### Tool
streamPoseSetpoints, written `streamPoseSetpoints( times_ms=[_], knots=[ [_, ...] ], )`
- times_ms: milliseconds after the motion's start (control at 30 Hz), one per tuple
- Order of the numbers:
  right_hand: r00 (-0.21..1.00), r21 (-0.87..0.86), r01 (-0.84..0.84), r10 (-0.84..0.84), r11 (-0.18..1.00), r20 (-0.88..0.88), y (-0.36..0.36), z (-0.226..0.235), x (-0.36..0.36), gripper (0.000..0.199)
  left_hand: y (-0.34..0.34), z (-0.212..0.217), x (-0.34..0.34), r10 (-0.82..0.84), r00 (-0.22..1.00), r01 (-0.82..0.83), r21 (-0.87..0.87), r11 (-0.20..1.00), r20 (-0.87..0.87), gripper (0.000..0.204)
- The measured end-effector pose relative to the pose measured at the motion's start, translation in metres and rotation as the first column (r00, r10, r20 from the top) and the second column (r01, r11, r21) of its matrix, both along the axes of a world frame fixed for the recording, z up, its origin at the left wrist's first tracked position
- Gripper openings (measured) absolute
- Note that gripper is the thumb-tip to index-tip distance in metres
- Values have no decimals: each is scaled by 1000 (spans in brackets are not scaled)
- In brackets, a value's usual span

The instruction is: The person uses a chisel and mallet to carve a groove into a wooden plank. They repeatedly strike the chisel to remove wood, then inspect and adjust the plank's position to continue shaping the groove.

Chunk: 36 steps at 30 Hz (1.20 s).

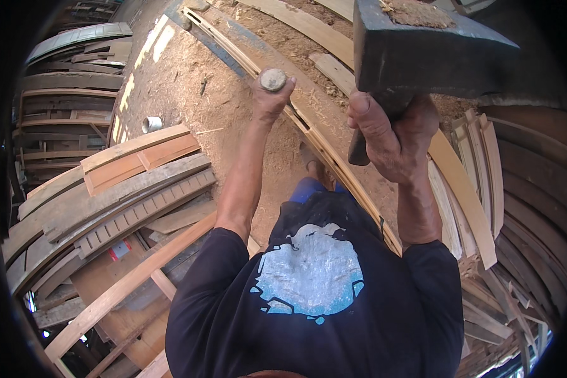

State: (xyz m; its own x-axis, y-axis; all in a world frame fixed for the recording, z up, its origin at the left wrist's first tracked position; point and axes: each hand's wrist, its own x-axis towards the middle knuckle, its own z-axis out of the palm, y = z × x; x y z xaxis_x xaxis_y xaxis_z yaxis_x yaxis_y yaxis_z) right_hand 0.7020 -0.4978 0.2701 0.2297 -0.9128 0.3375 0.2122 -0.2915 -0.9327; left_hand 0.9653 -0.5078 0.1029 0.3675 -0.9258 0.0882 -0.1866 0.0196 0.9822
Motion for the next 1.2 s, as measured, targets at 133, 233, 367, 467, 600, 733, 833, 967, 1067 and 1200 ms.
streamPoseSetpoints(
  times_ms=[133, 233, 367, 467, 600, 733, 833, 967, 1067, 1200],
  knots=[
    [1000, 5, -8, 8, 1000, -15, -2, 1, 4, 40, -1, -5, 4, -4, 1000, 4, -5, 1000, 4, 23],
    [1000, 26, -9, 9, 1000, -8, -3, 0, 6, 40, -2, -5, 4, -17, 1000, 17, 8, 1000, -11, 23],
    [1000, 32, 1, -1, 999, 6, -3, 1, 8, 39, -2, -5, 6, -18, 999, 18, 19, 1000, -38, 23],
    [1000, 20, 24, -25, 1000, 7, -5, 0, 10, 37, 3, -4, 5, -23, 1000, 23, 33, 999, -7, 23],
    [997, -56, 33, -37, 998, -69, -9, 4, 20, 30, 15, -13, 3, -58, 998, 58, 1, 998, 39, 27],
    [891, -333, -102, -63, 937, -449, -28, -35, 47, 22, 24, -14, 0, -87, 996, 88, -44, 995, 30, 29],
    [313, -13, -327, 95, 945, -945, -43, -77, 61, 20, 27, -14, -2, -243, 953, 235, 68, 970, 182, 33],
    [591, 24, -223, 155, 975, -792, -39, -55, 46, 24, 24, 2, -10, -136, 991, 135, -112, 984, 2, 33],
    [798, 2, -107, 87, 994, -596, -30, -28, 42, 18, 22, -22, 7, -124, 991, 126, -40, 991, 54, 29],
    [996, -35, 21, -24, 999, -81, -28, -3, 49, 10, 26, -30, 12, -116, 989, 117, -15, 993, 91, 24]
  ],
)
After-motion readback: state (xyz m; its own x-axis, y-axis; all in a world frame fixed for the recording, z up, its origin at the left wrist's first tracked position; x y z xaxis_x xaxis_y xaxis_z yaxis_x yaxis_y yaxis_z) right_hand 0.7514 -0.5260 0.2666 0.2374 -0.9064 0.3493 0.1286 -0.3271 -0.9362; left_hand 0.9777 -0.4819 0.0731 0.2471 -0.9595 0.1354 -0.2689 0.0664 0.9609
